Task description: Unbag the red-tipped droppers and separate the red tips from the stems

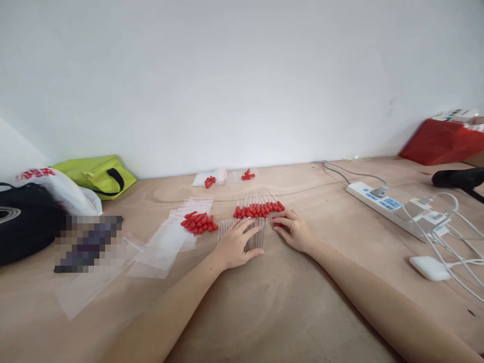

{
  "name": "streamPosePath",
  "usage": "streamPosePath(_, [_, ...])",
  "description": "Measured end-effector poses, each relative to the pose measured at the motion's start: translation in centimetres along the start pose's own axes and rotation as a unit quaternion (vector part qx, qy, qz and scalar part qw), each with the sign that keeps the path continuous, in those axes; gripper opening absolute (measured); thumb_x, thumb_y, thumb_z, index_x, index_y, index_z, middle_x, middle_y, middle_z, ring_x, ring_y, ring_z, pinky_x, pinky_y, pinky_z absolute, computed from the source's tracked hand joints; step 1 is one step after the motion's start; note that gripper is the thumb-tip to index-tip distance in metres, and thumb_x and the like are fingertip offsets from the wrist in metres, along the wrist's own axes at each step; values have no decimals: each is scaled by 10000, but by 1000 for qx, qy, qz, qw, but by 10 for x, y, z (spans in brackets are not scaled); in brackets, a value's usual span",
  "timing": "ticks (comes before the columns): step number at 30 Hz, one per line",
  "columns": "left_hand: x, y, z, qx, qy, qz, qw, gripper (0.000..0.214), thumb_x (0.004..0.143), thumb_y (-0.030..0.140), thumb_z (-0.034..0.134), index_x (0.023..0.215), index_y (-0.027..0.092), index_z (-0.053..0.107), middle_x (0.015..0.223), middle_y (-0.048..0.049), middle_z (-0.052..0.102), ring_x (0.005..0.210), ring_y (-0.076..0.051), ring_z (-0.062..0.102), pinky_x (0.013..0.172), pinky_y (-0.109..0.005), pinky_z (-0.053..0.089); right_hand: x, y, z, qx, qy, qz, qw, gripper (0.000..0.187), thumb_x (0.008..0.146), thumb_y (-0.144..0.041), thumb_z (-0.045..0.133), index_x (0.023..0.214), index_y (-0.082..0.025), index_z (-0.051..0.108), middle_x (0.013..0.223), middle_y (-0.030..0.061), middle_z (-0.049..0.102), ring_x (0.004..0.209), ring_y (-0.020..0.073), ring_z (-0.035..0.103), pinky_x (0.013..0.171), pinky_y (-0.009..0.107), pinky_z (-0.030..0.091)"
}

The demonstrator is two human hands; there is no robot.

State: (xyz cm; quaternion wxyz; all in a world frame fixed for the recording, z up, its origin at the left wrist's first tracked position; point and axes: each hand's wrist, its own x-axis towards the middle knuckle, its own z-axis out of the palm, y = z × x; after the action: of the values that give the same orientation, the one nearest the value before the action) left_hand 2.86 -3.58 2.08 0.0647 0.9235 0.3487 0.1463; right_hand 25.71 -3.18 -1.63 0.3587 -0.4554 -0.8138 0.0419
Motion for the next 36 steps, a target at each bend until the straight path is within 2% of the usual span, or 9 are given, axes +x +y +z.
streamPosePath(2, [0, 1, -2, -3, 27, 0, 1000, 551, 740, 549, 520, 1169, 204, 497, 1254, -104, 468, 1173, -267, 405, 978, -448, 333, 0, -1, -1, 5, -1, 1, 1000, 193, 799, -236, 504, 957, -213, 613, 934, 75, 582, 912, 204, 521, 791, 397, 455])
streamPosePath(5, [1, -5, -10, -20, 93, -34, 995, 322, 829, 424, 442, 1037, 206, 556, 1063, -69, 570, 1002, -213, 519, 885, -400, 406, 0, -3, -2, 20, 3, 2, 1000, 202, 794, -233, 505, 967, -217, 607, 935, 72, 585, 895, 196, 528, 792, 383, 450])
streamPosePath(8, [8, -19, -18, -21, 151, -69, 986, 209, 859, 262, 388, 898, 196, 582, 913, -40, 588, 869, -175, 549, 795, -351, 439, 0, -4, -2, 14, 7, 4, 1000, 191, 789, -236, 511, 948, -216, 615, 923, 69, 588, 881, 193, 527, 781, 369, 440])
streamPosePath(10, [17, -31, -22, 5, 159, -72, 985, 195, 844, 205, 401, 857, 191, 595, 888, -36, 586, 855, -176, 540, 781, -346, 437, 1, -5, -1, -20, 12, 11, 1000, 166, 776, -254, 532, 907, -226, 630, 919, 64, 589, 887, 202, 518, 777, 378, 419])
streamPosePath(15, [51, -53, -27, 117, 79, 4, 990, 263, 799, 94, 419, 928, 203, 621, 967, -55, 584, 926, -198, 517, 811, -364, 412, 7, -15, 2, -96, 29, 30, 995, 92, 756, -272, 563, 777, -237, 645, 946, 50, 583, 916, 214, 488, 798, 395, 349])
streamPosePath(19, [74, -61, -26, 148, -8, 81, 986, 332, 769, 39, 415, 959, 220, 618, 1010, -53, 584, 951, -185, 526, 820, -355, 406, 10, -24, 1, -118, 10, -4, 993, 140, 795, -255, 518, 825, -273, 653, 1004, 43, 570, 974, 216, 464, 854, 423, 276])
streamPosePath(26, [83, -70, -24, 122, -27, 122, 985, 240, 785, 76, 446, 887, 212, 617, 926, -35, 620, 897, -170, 558, 833, -336, 414, 6, -21, 2, -117, 30, 31, 992, 148, 781, -259, 518, 830, -263, 657, 941, 42, 584, 917, 209, 475, 861, 429, 264])
streamPosePath(31, [76, -67, -26, 91, 41, 93, 991, 254, 823, 83, 374, 997, 172, 537, 983, -60, 601, 963, -165, 542, 864, -331, 415, 6, -21, 3, -104, 38, 35, 993, 153, 788, -255, 510, 831, -253, 657, 905, 40, 594, 887, 202, 486, 841, 410, 283])
streamPosePath(36, [41, -42, -33, 50, 189, 38, 980, 234, 886, 179, 304, 1044, 163, 475, 923, -67, 601, 882, -165, 558, 772, -311, 441, 5, -22, -1, -69, 88, 43, 993, 194, 832, -282, 461, 894, -242, 641, 878, 42, 608, 851, 177, 508, 829, 372, 306])
